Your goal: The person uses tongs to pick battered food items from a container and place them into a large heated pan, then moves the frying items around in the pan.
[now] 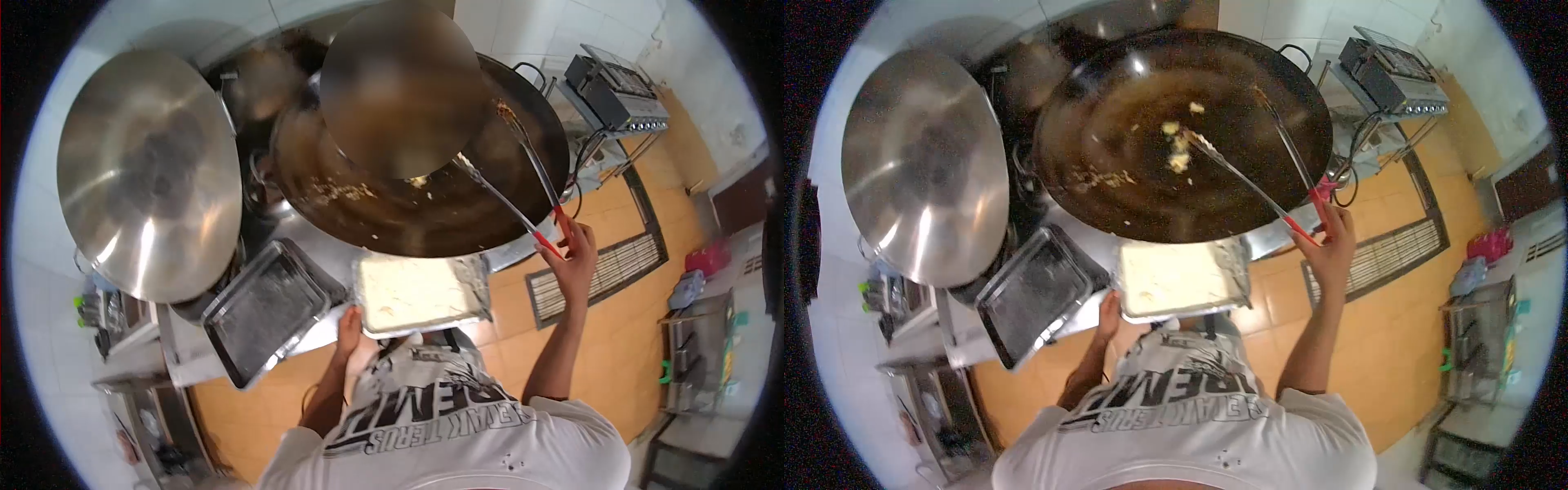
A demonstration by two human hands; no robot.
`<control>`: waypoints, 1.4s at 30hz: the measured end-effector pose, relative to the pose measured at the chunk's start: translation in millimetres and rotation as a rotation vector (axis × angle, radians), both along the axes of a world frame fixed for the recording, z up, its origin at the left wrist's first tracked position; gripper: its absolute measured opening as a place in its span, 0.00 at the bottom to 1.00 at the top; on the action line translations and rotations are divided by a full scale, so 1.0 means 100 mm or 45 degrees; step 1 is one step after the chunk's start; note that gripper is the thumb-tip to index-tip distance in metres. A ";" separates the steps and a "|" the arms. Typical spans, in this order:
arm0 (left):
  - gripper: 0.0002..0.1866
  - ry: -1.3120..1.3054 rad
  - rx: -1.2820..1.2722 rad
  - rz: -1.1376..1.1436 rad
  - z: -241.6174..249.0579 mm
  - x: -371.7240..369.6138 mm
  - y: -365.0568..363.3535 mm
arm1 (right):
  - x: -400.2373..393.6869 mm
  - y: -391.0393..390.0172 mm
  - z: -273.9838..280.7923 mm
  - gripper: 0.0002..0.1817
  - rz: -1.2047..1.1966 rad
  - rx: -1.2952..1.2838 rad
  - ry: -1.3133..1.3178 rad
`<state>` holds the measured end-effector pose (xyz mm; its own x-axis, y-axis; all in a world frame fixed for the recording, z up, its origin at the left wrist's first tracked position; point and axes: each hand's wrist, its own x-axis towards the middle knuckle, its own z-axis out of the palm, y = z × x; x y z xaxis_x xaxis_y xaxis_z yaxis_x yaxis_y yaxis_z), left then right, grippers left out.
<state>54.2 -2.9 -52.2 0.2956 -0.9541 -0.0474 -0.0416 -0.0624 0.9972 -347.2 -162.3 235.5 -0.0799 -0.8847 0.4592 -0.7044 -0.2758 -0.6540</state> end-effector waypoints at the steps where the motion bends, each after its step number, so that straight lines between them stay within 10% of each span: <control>1: 0.14 -0.009 -0.030 0.050 -0.03 -0.03 0.00 | -0.05 -0.03 0.00 0.36 0.028 -0.014 -0.014; 26: 0.19 0.238 0.063 0.245 0.32 -0.26 -0.13 | -0.63 -0.35 -0.13 0.36 0.125 -0.077 -0.038; 42: 0.18 -0.167 0.052 0.207 0.23 -0.20 -0.12 | 0.03 -0.09 0.11 0.36 -0.014 -0.063 0.157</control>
<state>34.7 -14.7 -29.4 0.4514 -0.8916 -0.0364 -0.1566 -0.1193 0.9804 -343.8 -170.9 246.2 -0.0297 -0.8603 0.5090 -0.7816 -0.2974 -0.5483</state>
